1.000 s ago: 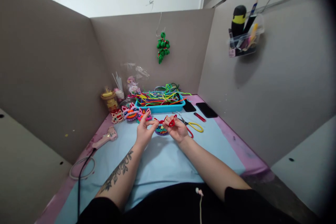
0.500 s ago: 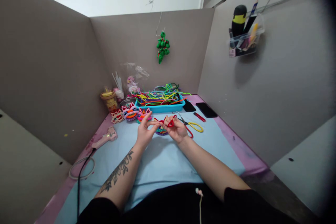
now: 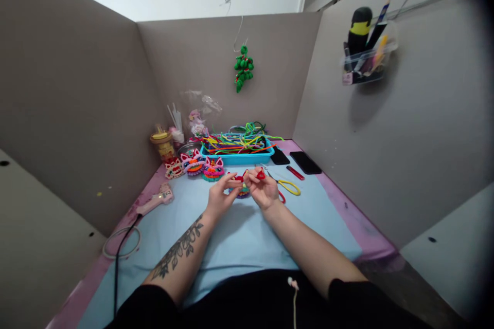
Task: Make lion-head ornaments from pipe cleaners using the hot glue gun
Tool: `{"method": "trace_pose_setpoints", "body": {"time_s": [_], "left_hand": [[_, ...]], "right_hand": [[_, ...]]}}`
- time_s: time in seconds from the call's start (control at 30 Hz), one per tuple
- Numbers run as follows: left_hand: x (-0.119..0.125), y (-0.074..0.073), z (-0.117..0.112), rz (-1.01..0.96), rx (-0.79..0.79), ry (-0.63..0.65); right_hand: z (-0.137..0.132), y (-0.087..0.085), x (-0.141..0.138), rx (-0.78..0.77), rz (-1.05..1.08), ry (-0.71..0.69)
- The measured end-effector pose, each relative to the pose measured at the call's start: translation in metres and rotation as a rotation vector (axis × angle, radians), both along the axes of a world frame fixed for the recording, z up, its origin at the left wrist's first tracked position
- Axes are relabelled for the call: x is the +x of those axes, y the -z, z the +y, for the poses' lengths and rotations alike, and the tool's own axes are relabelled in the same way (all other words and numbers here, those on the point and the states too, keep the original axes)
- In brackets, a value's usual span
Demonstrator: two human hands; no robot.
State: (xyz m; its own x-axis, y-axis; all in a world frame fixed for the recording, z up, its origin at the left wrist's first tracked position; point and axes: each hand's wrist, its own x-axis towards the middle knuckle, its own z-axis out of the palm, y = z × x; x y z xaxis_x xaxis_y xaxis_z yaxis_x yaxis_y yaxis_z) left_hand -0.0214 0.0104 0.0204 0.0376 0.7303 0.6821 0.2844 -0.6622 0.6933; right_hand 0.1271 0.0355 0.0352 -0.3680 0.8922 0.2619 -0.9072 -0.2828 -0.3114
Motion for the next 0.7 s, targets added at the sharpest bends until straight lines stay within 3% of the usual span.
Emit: {"method": "trace_pose_setpoints", "body": {"time_s": [0.37, 0.7], "left_hand": [[-0.0029, -0.0078, 0.0025, -0.213, -0.080, -0.009], [0.0007, -0.0099, 0.0020, -0.276, -0.131, 0.005]], "right_hand": [[0.0018, 0.0053, 0.0014, 0.176, -0.211, 0.105], [-0.0016, 0.0018, 0.0011, 0.181, -0.222, 0.079]]}}
